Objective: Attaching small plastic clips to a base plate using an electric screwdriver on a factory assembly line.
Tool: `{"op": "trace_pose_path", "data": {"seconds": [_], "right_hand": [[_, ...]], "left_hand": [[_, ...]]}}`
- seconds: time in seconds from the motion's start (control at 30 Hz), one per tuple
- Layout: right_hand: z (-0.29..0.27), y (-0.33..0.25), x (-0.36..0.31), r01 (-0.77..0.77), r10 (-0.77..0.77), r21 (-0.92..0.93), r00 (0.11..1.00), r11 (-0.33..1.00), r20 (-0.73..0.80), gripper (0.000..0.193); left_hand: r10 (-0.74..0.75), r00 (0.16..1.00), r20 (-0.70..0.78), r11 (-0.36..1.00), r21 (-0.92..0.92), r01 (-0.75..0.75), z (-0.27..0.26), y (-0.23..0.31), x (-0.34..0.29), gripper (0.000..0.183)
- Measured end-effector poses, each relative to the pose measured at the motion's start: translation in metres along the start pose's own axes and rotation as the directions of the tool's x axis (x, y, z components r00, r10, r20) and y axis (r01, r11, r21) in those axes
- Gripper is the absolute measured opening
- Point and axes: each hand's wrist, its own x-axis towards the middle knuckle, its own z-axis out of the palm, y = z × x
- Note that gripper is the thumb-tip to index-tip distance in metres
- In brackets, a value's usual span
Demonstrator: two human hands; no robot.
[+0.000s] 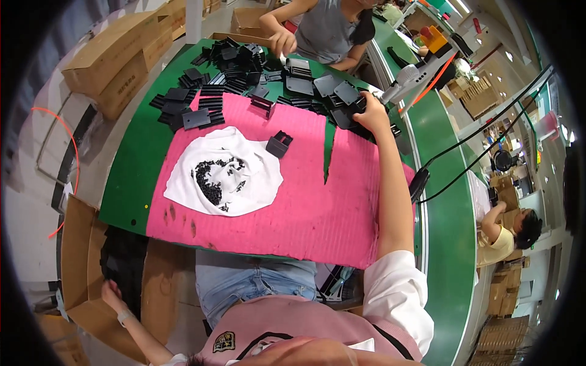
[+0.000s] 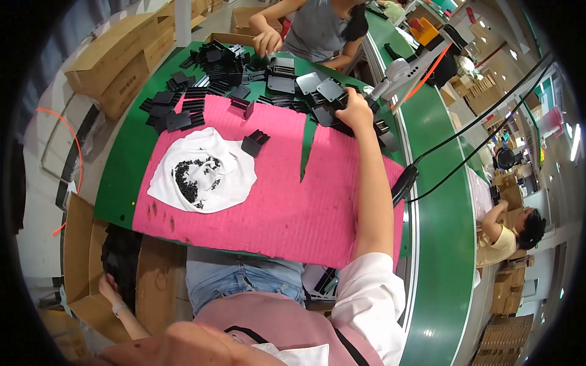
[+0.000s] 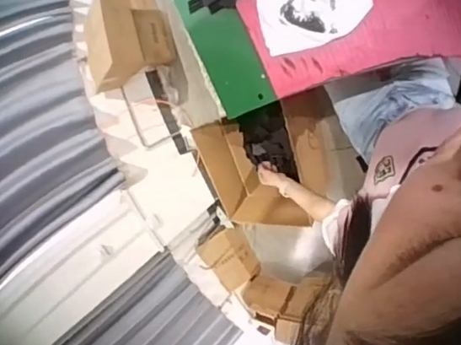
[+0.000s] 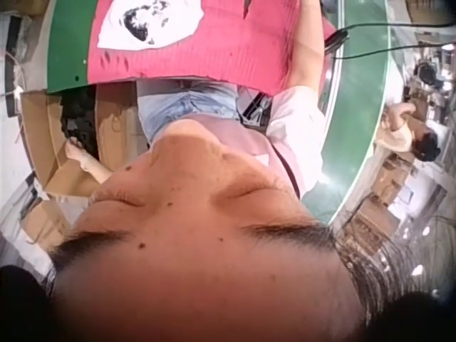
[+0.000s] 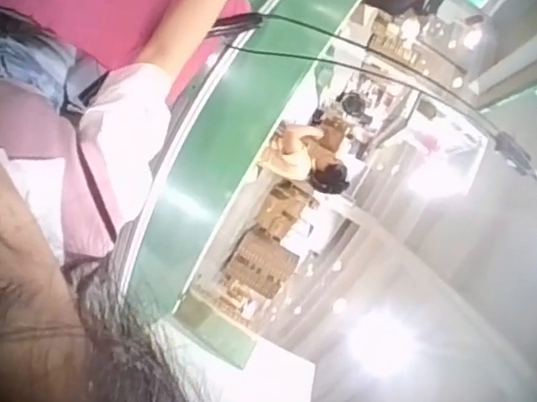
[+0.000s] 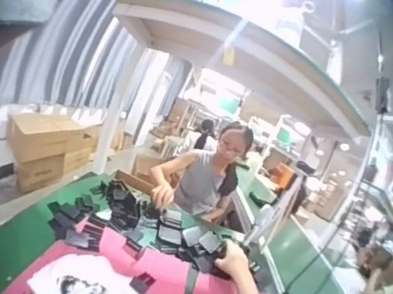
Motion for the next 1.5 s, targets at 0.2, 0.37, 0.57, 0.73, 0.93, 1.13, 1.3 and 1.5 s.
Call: {"op": "trace_pose_path", "data": {"seconds": [0.2,0.37,0.57,0.73,0.93,1.13,1.3,1.5], "right_hand": [[-0.049,-0.061,-0.035,0.130,-0.112,0.017,0.910,0.991,-0.400,0.054],[-0.083,-0.176,-0.105,0.368,-0.193,0.575,0.919,0.731,-0.343,0.057],[-0.105,-0.207,-0.162,0.543,-0.411,0.478,0.838,0.690,-0.359,0.066],[-0.071,-0.154,-0.105,0.300,-0.315,0.673,0.943,0.676,-0.104,0.042],[-0.004,-0.101,-0.020,0.440,-0.452,0.110,0.880,0.891,0.146,0.062],[0.000,-0.083,-0.013,0.510,-0.498,0.234,0.860,0.828,-0.111,0.052],[-0.056,-0.114,-0.046,0.001,-0.195,0.922,0.977,0.388,0.081,0.036],[-0.076,-0.134,-0.087,0.049,-0.252,0.997,0.967,0.054,-0.034,0.041]], "left_hand": [[0.638,0.770,0.001,0.715,-0.372,-0.592,0.186,0.243,-0.142,0.014],[0.635,0.331,0.698,0.767,-0.517,-0.380,0.329,0.320,-0.296,0.048],[0.593,0.188,0.783,0.805,-0.570,-0.165,0.401,0.314,-0.378,0.040],[0.359,0.251,0.899,0.928,-0.373,0.008,0.424,0.332,-0.343,0.030],[0.370,0.200,0.907,0.929,-0.362,-0.076,0.435,0.321,-0.332,0.034],[0.323,0.122,0.939,0.943,-0.330,0.043,0.433,0.315,-0.328,0.038],[0.331,0.214,0.919,0.923,-0.363,0.131,0.432,0.310,-0.323,0.040],[0.357,0.202,0.912,0.918,-0.383,0.108,0.432,0.309,-0.328,0.044]]}}
